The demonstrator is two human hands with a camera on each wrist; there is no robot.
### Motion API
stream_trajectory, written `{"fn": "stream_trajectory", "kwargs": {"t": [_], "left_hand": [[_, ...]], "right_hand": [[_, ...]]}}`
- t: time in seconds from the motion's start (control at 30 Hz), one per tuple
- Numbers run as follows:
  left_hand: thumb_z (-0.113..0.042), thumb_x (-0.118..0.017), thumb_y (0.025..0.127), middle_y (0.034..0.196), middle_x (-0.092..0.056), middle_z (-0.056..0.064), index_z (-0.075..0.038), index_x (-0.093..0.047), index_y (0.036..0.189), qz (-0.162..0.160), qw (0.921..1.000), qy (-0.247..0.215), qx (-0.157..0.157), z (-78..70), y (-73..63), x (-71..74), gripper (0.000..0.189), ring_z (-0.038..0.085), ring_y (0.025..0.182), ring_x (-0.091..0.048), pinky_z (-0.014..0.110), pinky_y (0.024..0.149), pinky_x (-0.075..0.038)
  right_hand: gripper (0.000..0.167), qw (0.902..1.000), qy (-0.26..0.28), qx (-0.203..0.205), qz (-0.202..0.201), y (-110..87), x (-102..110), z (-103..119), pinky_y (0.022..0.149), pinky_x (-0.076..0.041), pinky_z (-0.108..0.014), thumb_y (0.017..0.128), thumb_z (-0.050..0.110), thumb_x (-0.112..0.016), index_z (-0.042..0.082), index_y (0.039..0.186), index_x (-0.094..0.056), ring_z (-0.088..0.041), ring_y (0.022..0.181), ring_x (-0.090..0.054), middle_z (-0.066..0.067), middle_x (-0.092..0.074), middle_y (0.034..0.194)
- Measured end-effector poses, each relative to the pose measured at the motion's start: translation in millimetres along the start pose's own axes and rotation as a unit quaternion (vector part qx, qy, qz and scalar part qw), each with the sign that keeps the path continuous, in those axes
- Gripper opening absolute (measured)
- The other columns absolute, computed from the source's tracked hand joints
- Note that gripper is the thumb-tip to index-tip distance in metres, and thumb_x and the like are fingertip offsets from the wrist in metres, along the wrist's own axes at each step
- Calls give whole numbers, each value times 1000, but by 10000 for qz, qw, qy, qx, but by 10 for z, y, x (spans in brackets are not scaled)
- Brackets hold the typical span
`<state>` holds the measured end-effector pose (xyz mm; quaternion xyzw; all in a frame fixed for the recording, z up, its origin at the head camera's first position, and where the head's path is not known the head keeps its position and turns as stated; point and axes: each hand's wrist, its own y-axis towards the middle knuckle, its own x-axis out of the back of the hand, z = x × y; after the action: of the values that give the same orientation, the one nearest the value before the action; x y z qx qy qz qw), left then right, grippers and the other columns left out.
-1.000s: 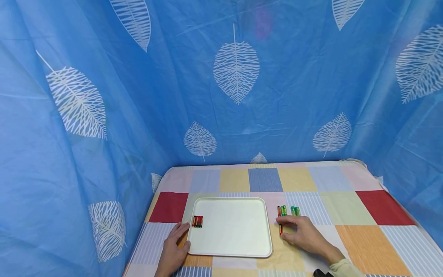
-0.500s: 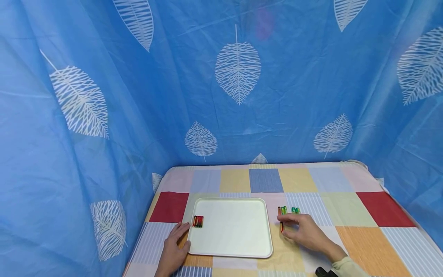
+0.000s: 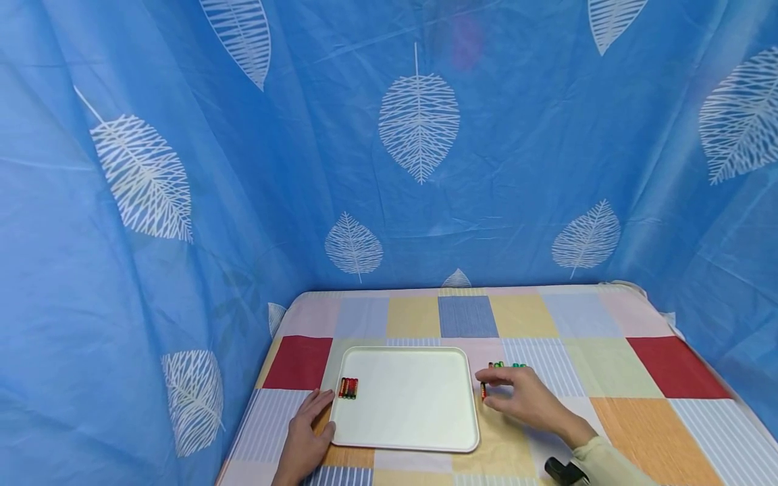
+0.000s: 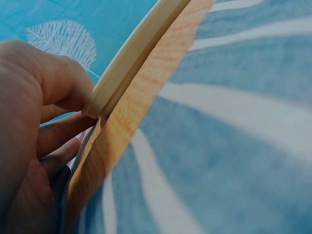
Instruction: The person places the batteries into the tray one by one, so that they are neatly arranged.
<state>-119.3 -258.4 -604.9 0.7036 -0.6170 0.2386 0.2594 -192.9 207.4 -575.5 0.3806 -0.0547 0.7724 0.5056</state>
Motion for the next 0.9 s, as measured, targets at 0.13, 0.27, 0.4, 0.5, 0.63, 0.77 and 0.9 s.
{"fn": "stream_trajectory", "kwargs": {"t": [0.13,0.27,0.4,0.5,0.63,0.77,0.9], "left_hand": [[0,-75,92,156,-64,17,-5,-68,148,14,10000,-16,-6,2,9,3,57,47,158,-41,69,129,-31],[-1,-75,92,156,-64,18,-5,-68,148,32,10000,-47,-6,3,14,5,57,47,158,-41,70,128,-31],[0,-75,92,156,-64,18,-5,-68,147,17,10000,-59,-35,7,14,5,56,48,158,-41,70,128,-31],[-2,-75,92,156,-64,18,-6,-68,148,29,10000,-30,-20,1,15,12,56,48,158,-41,70,127,-31],[-3,-76,93,157,-63,17,-7,-68,149,56,10000,21,38,-9,12,18,57,48,158,-41,70,127,-32],[-3,-76,92,157,-63,16,-7,-68,149,42,10000,11,71,-9,8,13,58,47,159,-40,70,127,-31],[-3,-77,92,157,-64,16,-8,-68,149,20,10000,-5,69,-7,15,3,57,47,159,-41,70,128,-31]], "right_hand": [[38,9997,91,150,156,103,-43,46,95,-66,-39,91,6,-86,5,129,-78,-20,108,-79,-11,-82,123],[38,9994,120,151,278,200,-94,82,96,-67,-41,92,7,-85,6,129,-78,-21,108,-80,-10,-82,123],[37,9988,-7,353,326,302,-144,112,95,-67,-40,91,7,-86,5,128,-79,-21,107,-80,-9,-83,121],[37,9978,-43,564,355,388,-188,133,94,-67,-39,90,5,-86,3,127,-79,-22,106,-80,-11,-83,120],[38,9968,29,635,492,488,-264,169,94,-66,-36,90,5,-85,2,128,-78,-22,107,-80,-12,-82,121],[38,9958,44,713,579,585,-372,212,96,-65,-36,91,7,-85,3,129,-78,-21,107,-80,-9,-82,123],[38,9940,2,871,658,696,-481,273,97,-65,-37,92,8,-84,3,129,-78,-21,107,-79,-9,-82,123]]}}
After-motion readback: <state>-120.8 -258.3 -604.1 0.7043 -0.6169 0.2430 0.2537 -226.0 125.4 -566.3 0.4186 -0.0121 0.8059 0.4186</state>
